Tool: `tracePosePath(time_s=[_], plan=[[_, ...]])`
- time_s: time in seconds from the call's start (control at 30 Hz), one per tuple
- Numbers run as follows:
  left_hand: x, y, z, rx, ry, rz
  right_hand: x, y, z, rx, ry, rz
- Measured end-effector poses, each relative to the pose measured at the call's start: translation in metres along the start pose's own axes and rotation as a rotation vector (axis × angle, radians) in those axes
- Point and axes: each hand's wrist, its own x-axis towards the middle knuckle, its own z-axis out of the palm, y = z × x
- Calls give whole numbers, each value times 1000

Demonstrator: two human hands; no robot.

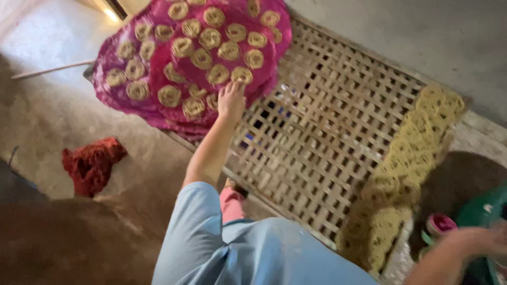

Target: The person arranges small coiled dough pieces on pink circular mats and places them into a woven basket. They then transfer the mats into a large metal pot and cover it. The person continues to arrange more dough coils on additional mats and places them on a drying rack.

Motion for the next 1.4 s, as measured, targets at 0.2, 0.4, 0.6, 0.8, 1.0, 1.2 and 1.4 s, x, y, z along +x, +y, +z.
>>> tracePosePath(time_s=[0.2, 0.4, 0.6, 0.8, 1.0, 1.2, 1.4], plan=[[34, -54, 25, -326, 136, -8, -159, -203, 79, 597, -416, 161], [71, -96, 13, -553, 31, 105, -237, -358, 138, 753, -1006, 505], [86, -99, -7, -437, -4, 222, -288, -426, 248, 757, -1379, 1280], [48, -88, -9, -380, -101, 307, -272, -439, 320, 605, -1096, 669], [23, -96, 12, -36, -205, 304, -240, -451, 357, 39, -1238, 347], [22, -116, 29, -293, 59, 291, -237, -472, 359, -146, -1187, 51], [23, -120, 13, -388, 185, 333, -226, -471, 335, 303, -896, 73]])
